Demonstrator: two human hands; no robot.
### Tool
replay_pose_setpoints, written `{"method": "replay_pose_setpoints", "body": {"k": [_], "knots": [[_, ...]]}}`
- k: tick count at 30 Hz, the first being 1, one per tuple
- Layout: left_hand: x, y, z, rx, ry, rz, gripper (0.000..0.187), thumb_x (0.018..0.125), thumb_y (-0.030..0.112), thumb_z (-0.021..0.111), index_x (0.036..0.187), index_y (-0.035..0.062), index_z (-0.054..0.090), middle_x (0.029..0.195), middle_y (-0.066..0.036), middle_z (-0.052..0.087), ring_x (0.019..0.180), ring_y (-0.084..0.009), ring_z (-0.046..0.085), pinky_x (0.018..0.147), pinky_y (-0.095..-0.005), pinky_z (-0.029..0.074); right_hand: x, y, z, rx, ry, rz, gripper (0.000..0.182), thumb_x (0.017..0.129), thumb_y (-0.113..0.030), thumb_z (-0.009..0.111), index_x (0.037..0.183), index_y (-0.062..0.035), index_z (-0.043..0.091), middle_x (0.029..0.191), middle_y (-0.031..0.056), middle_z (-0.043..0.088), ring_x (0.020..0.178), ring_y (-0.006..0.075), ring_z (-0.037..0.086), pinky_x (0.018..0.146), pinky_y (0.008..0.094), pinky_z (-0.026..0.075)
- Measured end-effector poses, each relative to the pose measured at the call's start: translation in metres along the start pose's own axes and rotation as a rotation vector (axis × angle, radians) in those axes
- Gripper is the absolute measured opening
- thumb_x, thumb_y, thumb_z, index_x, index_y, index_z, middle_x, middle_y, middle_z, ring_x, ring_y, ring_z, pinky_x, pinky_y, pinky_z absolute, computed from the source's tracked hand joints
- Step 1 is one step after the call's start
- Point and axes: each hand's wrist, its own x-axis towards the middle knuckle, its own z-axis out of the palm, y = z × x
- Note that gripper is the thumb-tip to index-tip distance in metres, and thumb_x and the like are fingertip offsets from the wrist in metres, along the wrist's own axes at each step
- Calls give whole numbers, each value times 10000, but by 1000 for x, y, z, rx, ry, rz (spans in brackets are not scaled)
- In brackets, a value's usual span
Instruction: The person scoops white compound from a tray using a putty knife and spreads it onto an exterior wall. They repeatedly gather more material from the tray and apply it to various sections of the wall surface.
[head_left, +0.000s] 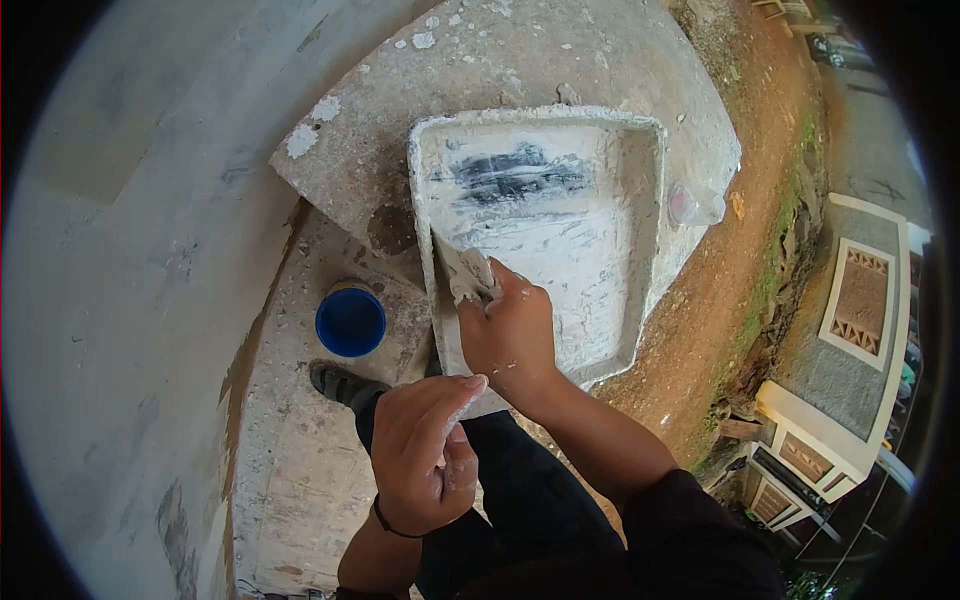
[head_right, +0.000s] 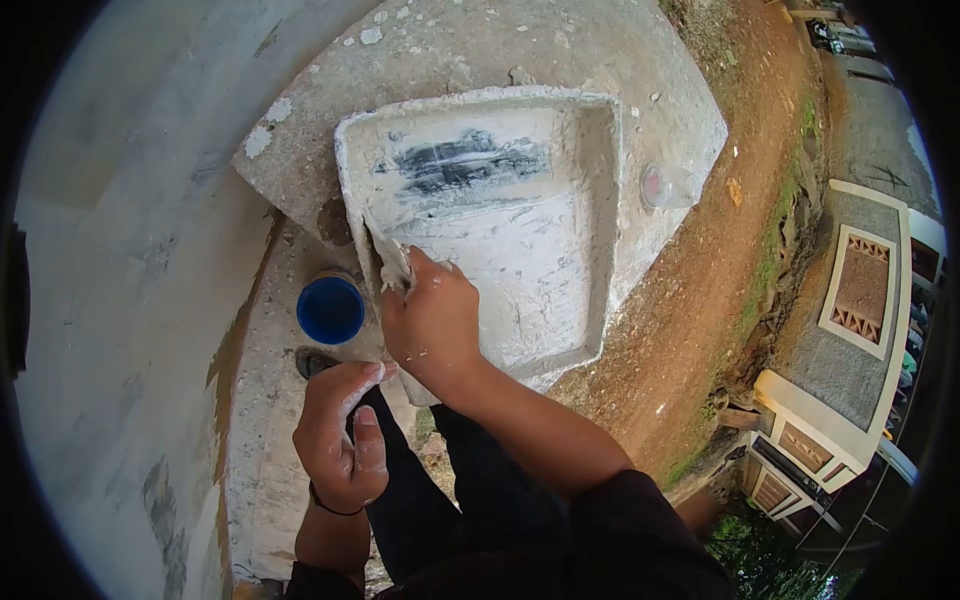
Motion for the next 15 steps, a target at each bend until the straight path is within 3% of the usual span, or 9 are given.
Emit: {"method": "replay_pose_setpoints", "body": {"k": [3, 10, 12, 15], "knots": [[-4, -2, -1, 19, 14, -21, 360, 721, -33, 488, 1069, -20, 577, 995, -149, 635, 887, -297, 602, 781, -378, 428, 4, -3, -9, 132, -62, 130, 263, 712, -60, 539, 946, 47, 596, 700, 268, 596, 699, 419, 590, 657, 447, 476], [-4, 2, 3, -7, 7, -78, 332, 736, -21, 483, 1055, -31, 577, 983, -160, 641, 896, -305, 600, 806, -379, 433, 13, 13, -20, 266, -46, 63, 235, 724, -56, 515, 905, 69, 597, 698, 272, 603, 678, 424, 600, 638, 421, 487], [-2, 2, 5, 3, 5, -83, 332, 732, -24, 481, 1049, -34, 578, 988, -160, 641, 897, -305, 600, 812, -379, 434, 13, 15, -20, 301, -91, 146, 237, 749, -54, 508, 927, 80, 587, 672, 155, 619, 606, 151, 567, 588, 316, 462], [1, 4, 5, 16, 5, -82, 337, 724, -31, 477, 1045, -36, 581, 987, -159, 641, 895, -304, 600, 818, -380, 435, 12, 17, -20, 241, -73, 133, 226, 750, -54, 503, 915, 73, 590, 666, 136, 621, 592, 154, 565, 582, 319, 459]]}}
